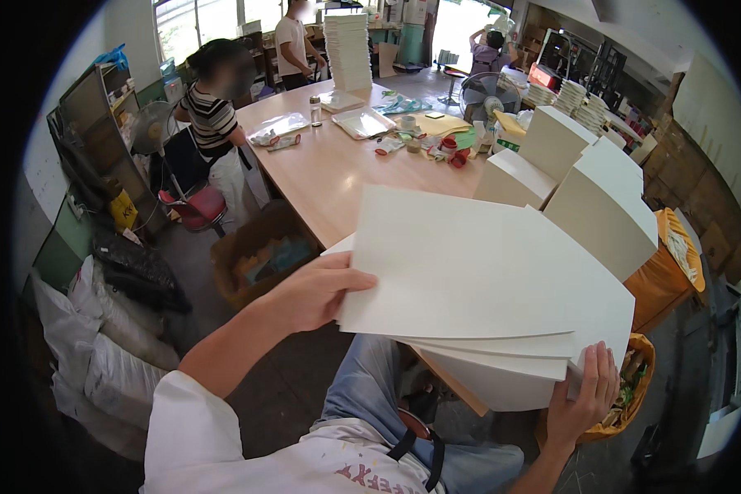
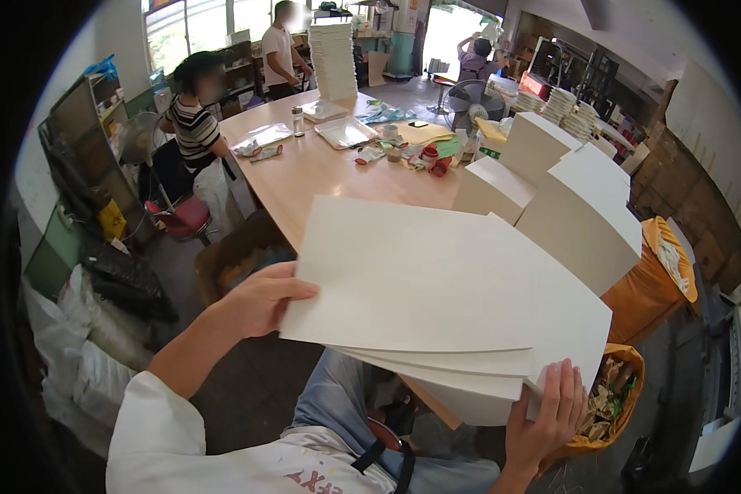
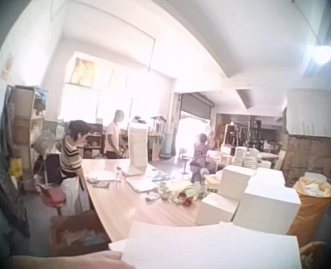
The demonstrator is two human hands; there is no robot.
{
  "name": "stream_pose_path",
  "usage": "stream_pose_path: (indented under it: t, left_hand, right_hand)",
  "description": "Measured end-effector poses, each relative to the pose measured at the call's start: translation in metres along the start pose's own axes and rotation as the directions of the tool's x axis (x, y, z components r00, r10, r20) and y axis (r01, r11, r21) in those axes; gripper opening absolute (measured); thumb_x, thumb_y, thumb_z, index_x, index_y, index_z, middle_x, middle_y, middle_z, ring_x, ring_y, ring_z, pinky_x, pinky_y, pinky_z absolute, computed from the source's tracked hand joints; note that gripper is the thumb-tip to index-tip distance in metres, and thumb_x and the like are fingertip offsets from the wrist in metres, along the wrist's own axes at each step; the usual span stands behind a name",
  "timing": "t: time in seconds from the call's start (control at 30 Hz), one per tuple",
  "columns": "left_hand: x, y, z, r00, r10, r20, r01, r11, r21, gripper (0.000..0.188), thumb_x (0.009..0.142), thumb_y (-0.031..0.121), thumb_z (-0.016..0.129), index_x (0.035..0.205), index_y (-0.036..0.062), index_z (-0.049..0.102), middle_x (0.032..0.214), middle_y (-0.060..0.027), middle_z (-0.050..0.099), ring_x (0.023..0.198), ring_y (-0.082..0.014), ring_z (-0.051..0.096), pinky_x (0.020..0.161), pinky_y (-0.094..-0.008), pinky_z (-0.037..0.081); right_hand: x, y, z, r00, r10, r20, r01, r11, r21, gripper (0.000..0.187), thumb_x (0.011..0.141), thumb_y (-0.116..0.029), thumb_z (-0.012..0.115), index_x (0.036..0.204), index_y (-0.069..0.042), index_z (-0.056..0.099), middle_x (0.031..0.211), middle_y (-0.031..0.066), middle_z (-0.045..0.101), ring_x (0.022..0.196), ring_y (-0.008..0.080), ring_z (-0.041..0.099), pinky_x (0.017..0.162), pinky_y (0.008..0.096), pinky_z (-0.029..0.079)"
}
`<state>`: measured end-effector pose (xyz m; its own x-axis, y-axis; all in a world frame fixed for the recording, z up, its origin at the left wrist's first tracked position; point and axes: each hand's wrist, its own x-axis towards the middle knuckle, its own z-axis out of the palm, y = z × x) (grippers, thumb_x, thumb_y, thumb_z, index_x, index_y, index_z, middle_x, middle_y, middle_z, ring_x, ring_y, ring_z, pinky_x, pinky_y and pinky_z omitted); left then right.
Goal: The person repeatedly picks up small stacks of white paper sheets from a table and places them onto a larger stack. The hands lift, align, and set down the sheets in a repetitive cycle.
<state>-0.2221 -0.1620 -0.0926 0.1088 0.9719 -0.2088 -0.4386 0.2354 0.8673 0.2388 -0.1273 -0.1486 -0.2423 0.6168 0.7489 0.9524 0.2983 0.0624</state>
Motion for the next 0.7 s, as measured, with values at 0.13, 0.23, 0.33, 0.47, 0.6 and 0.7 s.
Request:
stream_pose_path:
  t: [0.13, 0.23, 0.33, 0.47, 0.6, 0.7]
  left_hand:
    - [-0.004, -0.003, -0.046, 0.975, 0.22, -0.001, -0.22, 0.972, -0.086, 0.044, 0.106, 0.008, 0.069, 0.149, 0.0014, 0.059, 0.14, -0.0116, 0.072, 0.123, -0.021, 0.074, 0.106, -0.0394, 0.061]
    - [0.033, -0.028, -0.089, 0.938, 0.339, -0.073, -0.347, 0.917, -0.197, 0.041, 0.108, 0.01, 0.069, 0.147, 0.0032, 0.06, 0.139, -0.0105, 0.072, 0.123, -0.0211, 0.074, 0.105, -0.0399, 0.062]
    - [0.093, -0.075, -0.156, 0.914, 0.378, -0.146, -0.405, 0.874, -0.269, 0.043, 0.109, 0.017, 0.069, 0.149, 0.0059, 0.058, 0.137, -0.0113, 0.073, 0.115, -0.0241, 0.077, 0.093, -0.0427, 0.065]
    - [0.156, -0.154, -0.221, 0.889, 0.272, -0.368, -0.39, 0.87, -0.301, 0.045, 0.11, 0.014, 0.065, 0.153, 0.0072, 0.054, 0.142, -0.0092, 0.071, 0.122, -0.0254, 0.073, 0.099, -0.0451, 0.062]
    - [0.188, -0.218, -0.252, 0.9, 0.174, -0.4, -0.298, 0.915, -0.273, 0.043, 0.11, 0.015, 0.064, 0.151, 0.0075, 0.056, 0.142, -0.0079, 0.07, 0.13, -0.0273, 0.069, 0.109, -0.0496, 0.057]
    - [0.2, -0.25, -0.281, 0.899, 0.027, -0.437, -0.155, 0.953, -0.259, 0.041, 0.112, 0.017, 0.063, 0.15, 0.0064, 0.056, 0.143, -0.01, 0.07, 0.129, -0.0291, 0.07, 0.109, -0.0527, 0.058]
  right_hand:
    - [0.002, -0.003, -0.004, 0.999, 0.031, 0.036, -0.031, 0.999, 0.006, 0.046, 0.106, -0.033, 0.07, 0.145, -0.007, 0.07, 0.153, 0.0168, 0.068, 0.145, 0.0426, 0.06, 0.123, 0.0601, 0.042]
    - [0.003, -0.005, -0.007, 0.999, 0.019, 0.038, -0.018, 0.999, -0.04, 0.044, 0.107, -0.029, 0.071, 0.142, -0.003, 0.071, 0.153, 0.0162, 0.068, 0.145, 0.0405, 0.06, 0.122, 0.0554, 0.044]
    - [0.006, -0.007, -0.009, 1.0, 0.003, 0.023, -0.002, 1.0, -0.015, 0.045, 0.108, -0.03, 0.07, 0.145, -0.004, 0.069, 0.153, 0.0165, 0.068, 0.145, 0.0416, 0.06, 0.122, 0.0562, 0.044]
    - [0.004, -0.004, -0.008, 0.999, 0.015, 0.044, -0.013, 0.999, -0.046, 0.046, 0.109, -0.034, 0.067, 0.146, -0.006, 0.067, 0.153, 0.0165, 0.067, 0.145, 0.042, 0.06, 0.122, 0.0584, 0.043]
    - [0.003, -0.005, -0.009, 0.997, 0.034, 0.065, -0.03, 0.998, -0.064, 0.048, 0.109, -0.038, 0.065, 0.145, -0.006, 0.067, 0.153, 0.0161, 0.067, 0.145, 0.0424, 0.06, 0.123, 0.0597, 0.042]
    - [0.004, -0.009, -0.009, 0.997, 0.05, 0.066, -0.045, 0.996, -0.071, 0.049, 0.108, -0.039, 0.065, 0.144, -0.006, 0.067, 0.152, 0.0162, 0.067, 0.145, 0.0427, 0.059, 0.122, 0.0598, 0.042]
